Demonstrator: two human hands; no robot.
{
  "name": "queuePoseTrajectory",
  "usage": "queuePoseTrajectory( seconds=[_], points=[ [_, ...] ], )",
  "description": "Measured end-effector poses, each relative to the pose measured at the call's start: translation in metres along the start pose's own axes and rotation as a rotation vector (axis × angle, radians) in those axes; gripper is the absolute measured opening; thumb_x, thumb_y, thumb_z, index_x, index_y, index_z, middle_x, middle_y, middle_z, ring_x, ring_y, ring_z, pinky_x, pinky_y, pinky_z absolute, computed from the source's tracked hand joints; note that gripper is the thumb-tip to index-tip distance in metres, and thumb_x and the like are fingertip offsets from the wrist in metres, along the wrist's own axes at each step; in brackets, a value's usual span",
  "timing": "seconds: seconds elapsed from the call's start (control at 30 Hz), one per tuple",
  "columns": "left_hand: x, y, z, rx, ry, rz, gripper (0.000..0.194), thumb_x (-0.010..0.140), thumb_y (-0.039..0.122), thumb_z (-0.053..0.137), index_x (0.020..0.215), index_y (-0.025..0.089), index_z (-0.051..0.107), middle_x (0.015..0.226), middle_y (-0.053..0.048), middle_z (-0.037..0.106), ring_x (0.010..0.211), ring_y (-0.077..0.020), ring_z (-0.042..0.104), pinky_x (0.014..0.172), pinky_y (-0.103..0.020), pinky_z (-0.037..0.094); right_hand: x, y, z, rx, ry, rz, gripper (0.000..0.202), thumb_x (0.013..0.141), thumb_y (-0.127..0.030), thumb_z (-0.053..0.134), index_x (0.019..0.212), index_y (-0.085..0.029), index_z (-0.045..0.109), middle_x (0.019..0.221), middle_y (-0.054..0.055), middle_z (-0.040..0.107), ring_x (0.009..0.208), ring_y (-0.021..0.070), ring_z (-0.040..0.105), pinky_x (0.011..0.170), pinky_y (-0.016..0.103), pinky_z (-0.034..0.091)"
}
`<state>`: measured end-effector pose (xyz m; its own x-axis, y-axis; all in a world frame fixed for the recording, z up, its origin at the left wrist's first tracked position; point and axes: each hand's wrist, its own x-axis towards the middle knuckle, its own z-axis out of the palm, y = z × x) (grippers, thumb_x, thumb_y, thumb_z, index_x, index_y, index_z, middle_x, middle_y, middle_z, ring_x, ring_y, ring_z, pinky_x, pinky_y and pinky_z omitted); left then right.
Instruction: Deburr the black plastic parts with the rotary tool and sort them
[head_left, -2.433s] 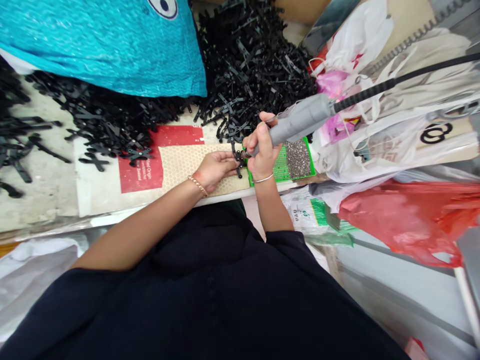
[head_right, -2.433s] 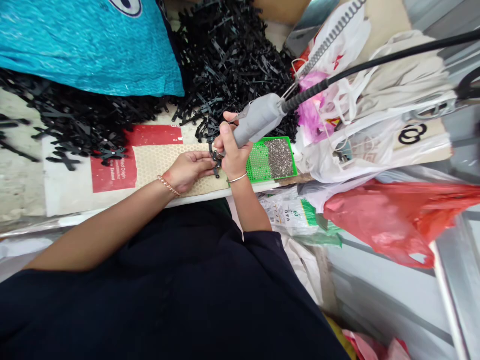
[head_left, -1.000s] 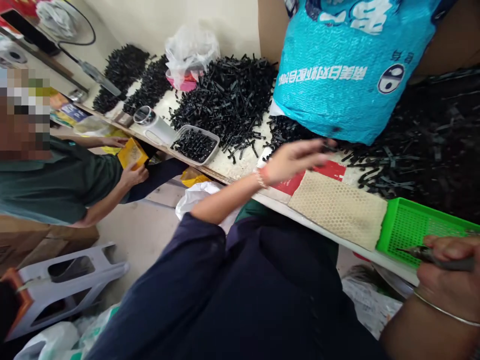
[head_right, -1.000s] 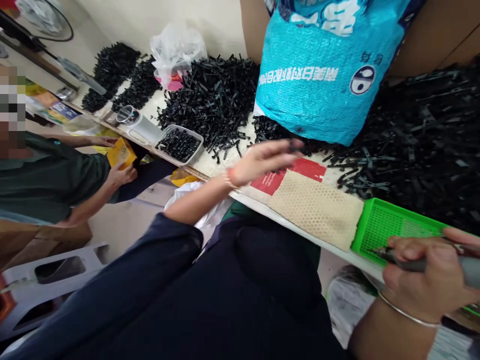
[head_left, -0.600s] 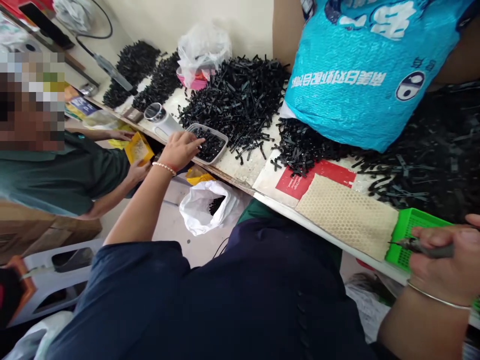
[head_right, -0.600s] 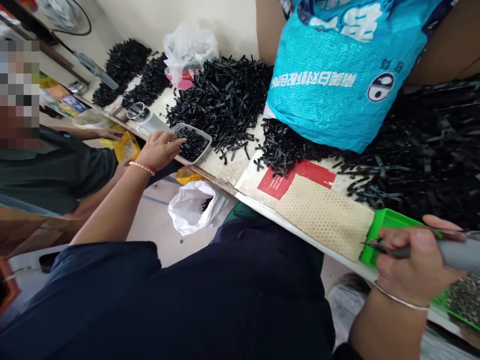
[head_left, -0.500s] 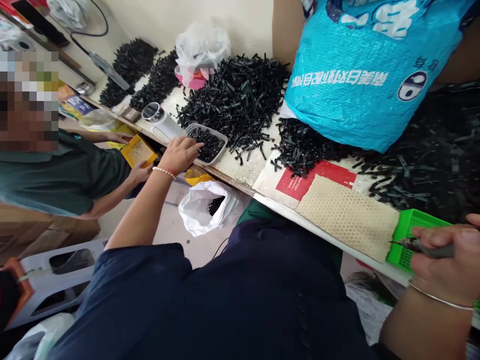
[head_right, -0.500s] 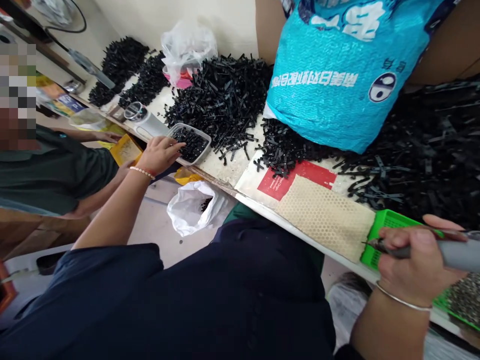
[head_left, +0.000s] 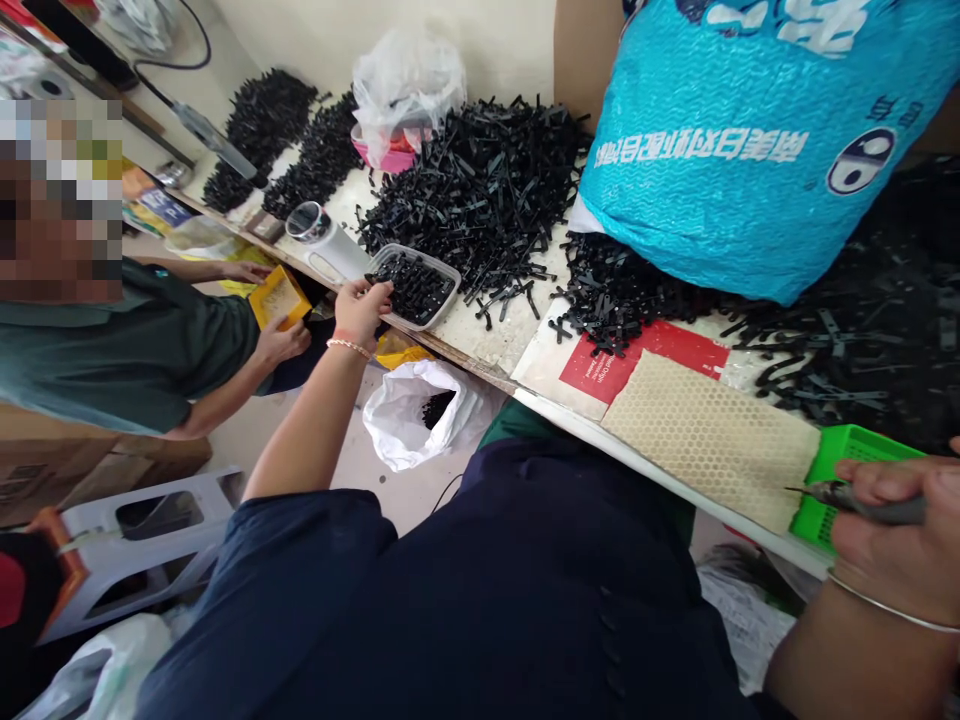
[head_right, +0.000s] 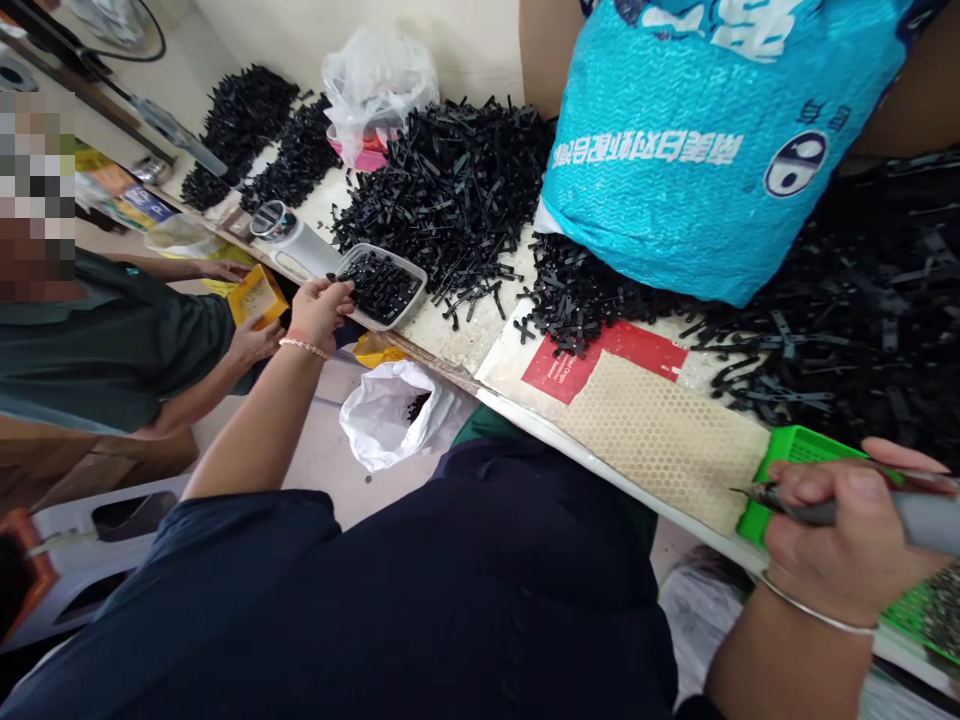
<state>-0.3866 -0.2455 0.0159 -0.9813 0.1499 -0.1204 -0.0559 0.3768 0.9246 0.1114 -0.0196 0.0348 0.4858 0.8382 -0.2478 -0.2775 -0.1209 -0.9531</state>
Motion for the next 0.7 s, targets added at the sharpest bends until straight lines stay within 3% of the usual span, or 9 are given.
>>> queuePoseTrajectory(
  seconds=[0.1,0.2,0.3,0.4,0.5,0.57,0.7],
  points=[
    [-0.006,-0.014,0.011,0.122,0.113,0.094,0.031,0.076,0.024,0.074,0.102,0.02,0.058,0.076,0.004,0.061,0.065,-0.0124,0.058,0.064,-0.023,0.047,0.003,0.006,-0.005,-0.036,-0.228,-0.193,0.024,0.058,-0.039,0.076,0.081,-0.038,0.081,0.064,0.0,0.045,0.055,0.0136,0.038,0.044,0.041,0.037],
    [-0.005,-0.029,0.015,0.232,0.167,0.149,0.045,0.08,0.026,0.074,0.121,0.017,0.057,0.079,0.004,0.062,0.075,-0.0171,0.065,0.076,-0.029,0.052,0.004,0.009,-0.009,-0.046,-0.247,-0.208,0.026,0.055,-0.043,0.076,0.081,-0.04,0.081,0.066,0.001,0.045,0.056,0.0148,0.038,0.045,0.043,0.037],
    [-0.004,-0.04,0.015,0.327,0.189,0.192,0.048,0.084,0.031,0.074,0.126,0.016,0.058,0.09,-0.001,0.066,0.091,-0.0227,0.07,0.092,-0.035,0.054,0.005,0.011,-0.012,-0.032,-0.297,-0.237,0.021,0.064,-0.044,0.071,0.082,-0.043,0.082,0.066,0.001,0.045,0.055,0.0145,0.037,0.045,0.046,0.038],
    [-0.006,-0.047,0.017,0.453,0.261,0.232,0.045,0.086,0.035,0.076,0.124,0.016,0.061,0.114,-0.013,0.069,0.122,-0.0322,0.066,0.113,-0.046,0.046,0.009,0.013,-0.015,-0.038,-0.269,-0.219,0.019,0.067,-0.036,0.07,0.081,-0.041,0.081,0.063,0.001,0.045,0.055,0.0133,0.039,0.046,0.045,0.038],
    [-0.011,-0.052,0.021,0.513,0.332,0.22,0.056,0.085,0.036,0.079,0.133,0.017,0.058,0.145,-0.023,0.057,0.147,-0.0404,0.047,0.126,-0.055,0.031,0.014,0.015,-0.017,-0.028,-0.251,-0.233,0.019,0.065,-0.034,0.072,0.081,-0.039,0.081,0.06,0.0,0.044,0.055,0.0128,0.039,0.046,0.045,0.039],
    [-0.013,-0.055,0.022,0.494,0.332,0.207,0.062,0.087,0.036,0.077,0.141,0.018,0.054,0.154,-0.025,0.049,0.153,-0.0416,0.04,0.128,-0.059,0.025,0.015,0.016,-0.018,-0.017,-0.302,-0.271,0.022,0.063,-0.039,0.074,0.084,-0.039,0.082,0.06,0.0,0.044,0.055,0.0128,0.038,0.046,0.045,0.039],
    [-0.016,-0.058,0.017,0.432,0.354,0.295,0.056,0.093,0.031,0.066,0.146,0.019,0.051,0.153,-0.024,0.049,0.152,-0.0395,0.043,0.128,-0.058,0.024,0.013,0.013,-0.019,-0.014,-0.344,-0.283,0.021,0.063,-0.039,0.076,0.083,-0.04,0.082,0.059,0.0,0.044,0.054,0.013,0.038,0.047,0.045,0.041]
  ],
)
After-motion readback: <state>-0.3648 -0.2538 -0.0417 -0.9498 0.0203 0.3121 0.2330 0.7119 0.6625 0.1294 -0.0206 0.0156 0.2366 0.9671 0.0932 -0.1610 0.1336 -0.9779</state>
